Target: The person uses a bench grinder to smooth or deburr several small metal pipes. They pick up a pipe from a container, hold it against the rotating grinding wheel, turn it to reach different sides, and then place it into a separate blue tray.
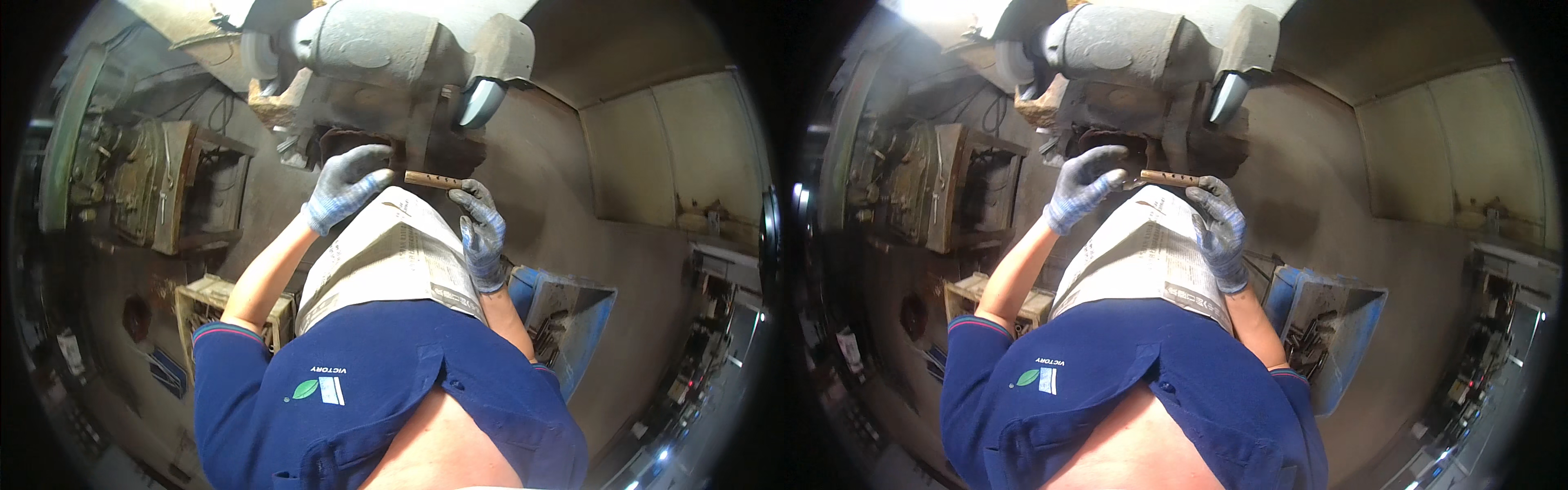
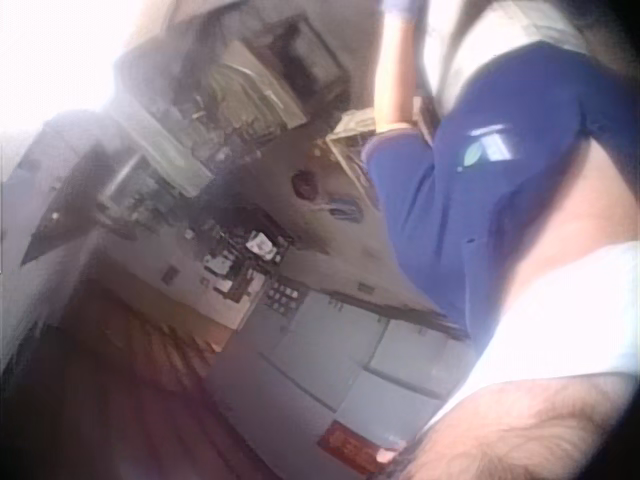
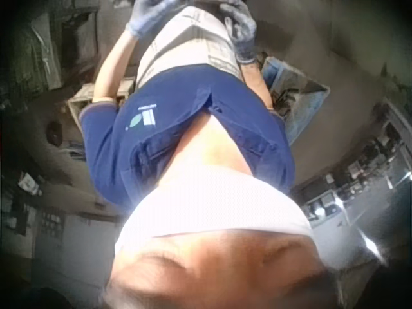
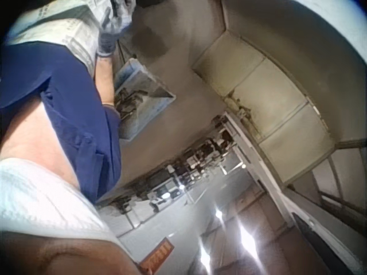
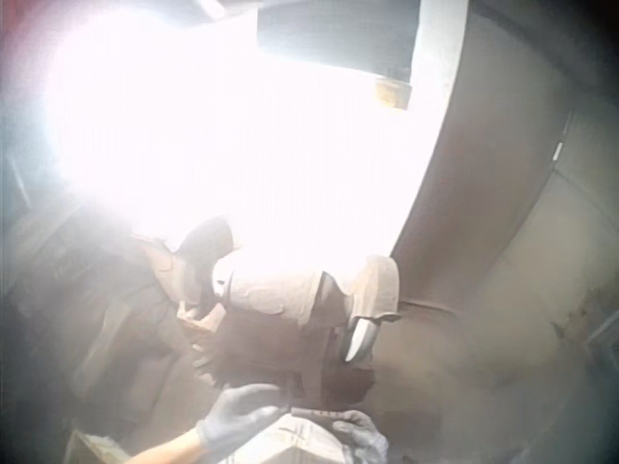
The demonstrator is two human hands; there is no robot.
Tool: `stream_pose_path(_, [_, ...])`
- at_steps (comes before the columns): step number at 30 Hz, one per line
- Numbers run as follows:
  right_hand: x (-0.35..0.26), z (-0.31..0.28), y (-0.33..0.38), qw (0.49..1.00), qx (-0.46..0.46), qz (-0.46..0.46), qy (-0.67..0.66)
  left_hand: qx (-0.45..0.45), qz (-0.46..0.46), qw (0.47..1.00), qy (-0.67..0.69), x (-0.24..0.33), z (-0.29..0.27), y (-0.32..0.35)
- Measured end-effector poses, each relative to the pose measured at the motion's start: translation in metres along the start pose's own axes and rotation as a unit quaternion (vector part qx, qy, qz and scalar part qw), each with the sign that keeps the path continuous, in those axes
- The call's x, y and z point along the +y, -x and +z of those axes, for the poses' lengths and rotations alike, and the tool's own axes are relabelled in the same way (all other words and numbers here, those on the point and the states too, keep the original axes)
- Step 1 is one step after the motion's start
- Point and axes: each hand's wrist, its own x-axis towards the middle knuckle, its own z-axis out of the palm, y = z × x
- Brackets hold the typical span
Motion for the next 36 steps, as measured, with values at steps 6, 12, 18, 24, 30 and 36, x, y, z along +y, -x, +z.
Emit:
stream_pose_path(6, [0.005,0.005,0.002,0.996,0.086,-0.008,-0.001,0.009,-0.024,0.999,0.034,-0.018,0.032,-0.012])
stream_pose_path(12, [0.015,0.000,0.001,0.990,0.114,-0.020,0.084,-0.004,-0.015,0.999,0.051,-0.025,0.037,-0.032])
stream_pose_path(18, [0.033,-0.012,-0.005,0.991,0.123,-0.003,0.061,0.017,-0.109,0.982,0.151,-0.023,0.051,-0.050])
stream_pose_path(24, [0.069,-0.035,-0.022,0.973,0.096,-0.027,0.208,0.084,-0.098,0.977,0.169,-0.070,0.070,-0.085])
stream_pose_path(30, [0.101,-0.055,-0.036,0.984,0.095,0.016,0.147,0.122,-0.134,0.966,0.182,-0.081,0.092,-0.111])
stream_pose_path(36, [0.110,-0.072,-0.046,0.979,0.131,0.055,0.146,0.133,-0.147,0.953,0.231,-0.096,0.110,-0.127])
